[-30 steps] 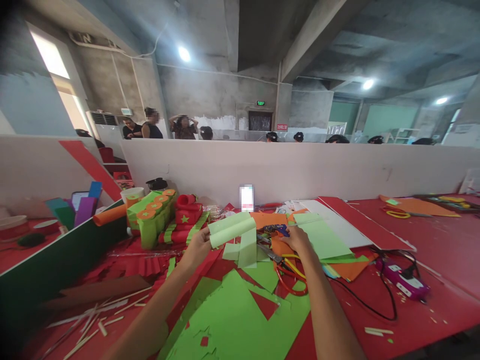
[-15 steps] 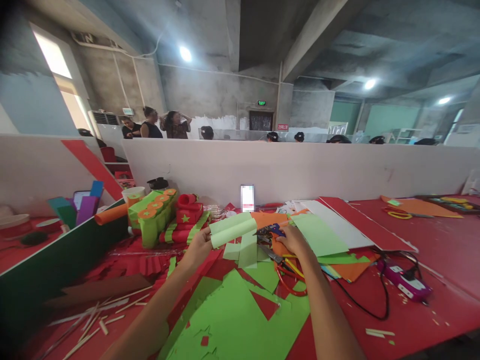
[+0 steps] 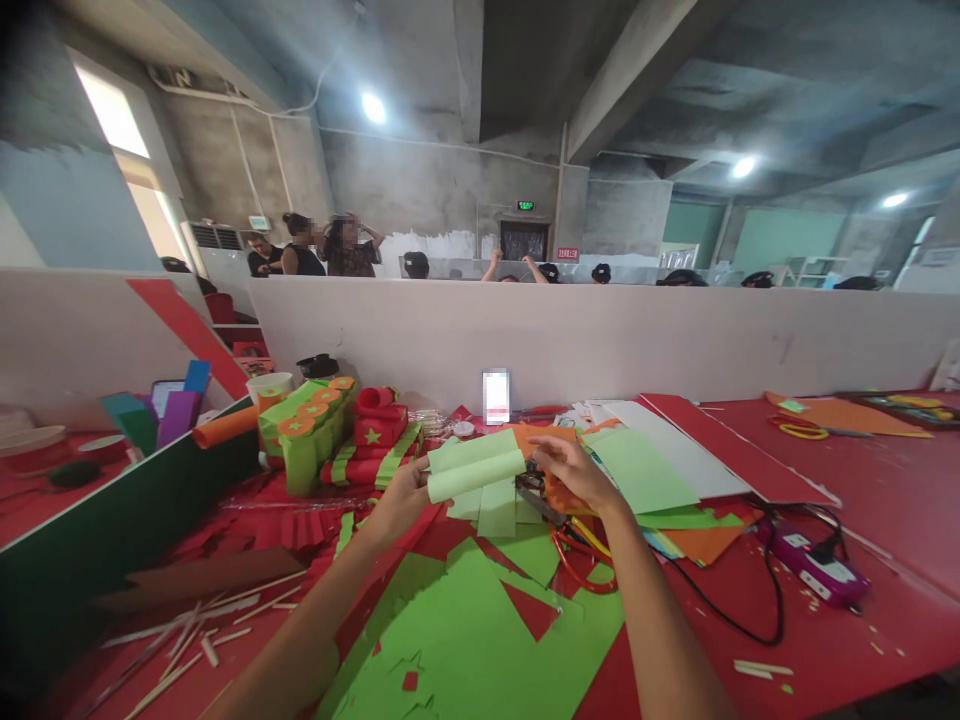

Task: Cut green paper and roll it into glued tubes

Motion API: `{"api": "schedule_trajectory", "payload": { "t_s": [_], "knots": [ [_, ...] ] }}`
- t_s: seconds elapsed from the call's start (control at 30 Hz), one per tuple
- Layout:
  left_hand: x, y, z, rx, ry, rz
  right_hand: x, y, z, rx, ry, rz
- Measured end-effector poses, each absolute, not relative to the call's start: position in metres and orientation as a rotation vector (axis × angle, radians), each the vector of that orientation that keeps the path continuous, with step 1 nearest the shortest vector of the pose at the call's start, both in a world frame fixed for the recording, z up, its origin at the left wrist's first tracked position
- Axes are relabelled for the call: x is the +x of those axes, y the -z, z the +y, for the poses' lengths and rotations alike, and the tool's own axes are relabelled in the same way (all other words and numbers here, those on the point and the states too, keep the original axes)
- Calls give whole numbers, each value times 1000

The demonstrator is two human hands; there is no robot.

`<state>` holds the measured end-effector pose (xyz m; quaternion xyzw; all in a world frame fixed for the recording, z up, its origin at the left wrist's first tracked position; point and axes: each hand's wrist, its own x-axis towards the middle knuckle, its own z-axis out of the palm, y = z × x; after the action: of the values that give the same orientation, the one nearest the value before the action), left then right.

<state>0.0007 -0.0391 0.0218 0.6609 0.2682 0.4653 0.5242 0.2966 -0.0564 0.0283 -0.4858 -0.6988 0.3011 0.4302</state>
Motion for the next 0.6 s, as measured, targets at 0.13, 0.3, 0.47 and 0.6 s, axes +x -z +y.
{"api": "schedule_trajectory", "payload": {
  "t_s": [0.13,0.3,0.47,0.6],
  "knots": [
    [1,-22,-42,1610,-1082,610,282,-36,-66,-944,-1109,-1658],
    [3,-23,-45,1626,-1022,579,273,-38,-69,-846,-1236,-1705],
    [4,-22,-45,1634,-966,535,260,-31,-67,-838,-1237,-1709],
    [4,-20,-45,1628,-932,511,253,-28,-68,-863,-1248,-1703]
  ]
}}
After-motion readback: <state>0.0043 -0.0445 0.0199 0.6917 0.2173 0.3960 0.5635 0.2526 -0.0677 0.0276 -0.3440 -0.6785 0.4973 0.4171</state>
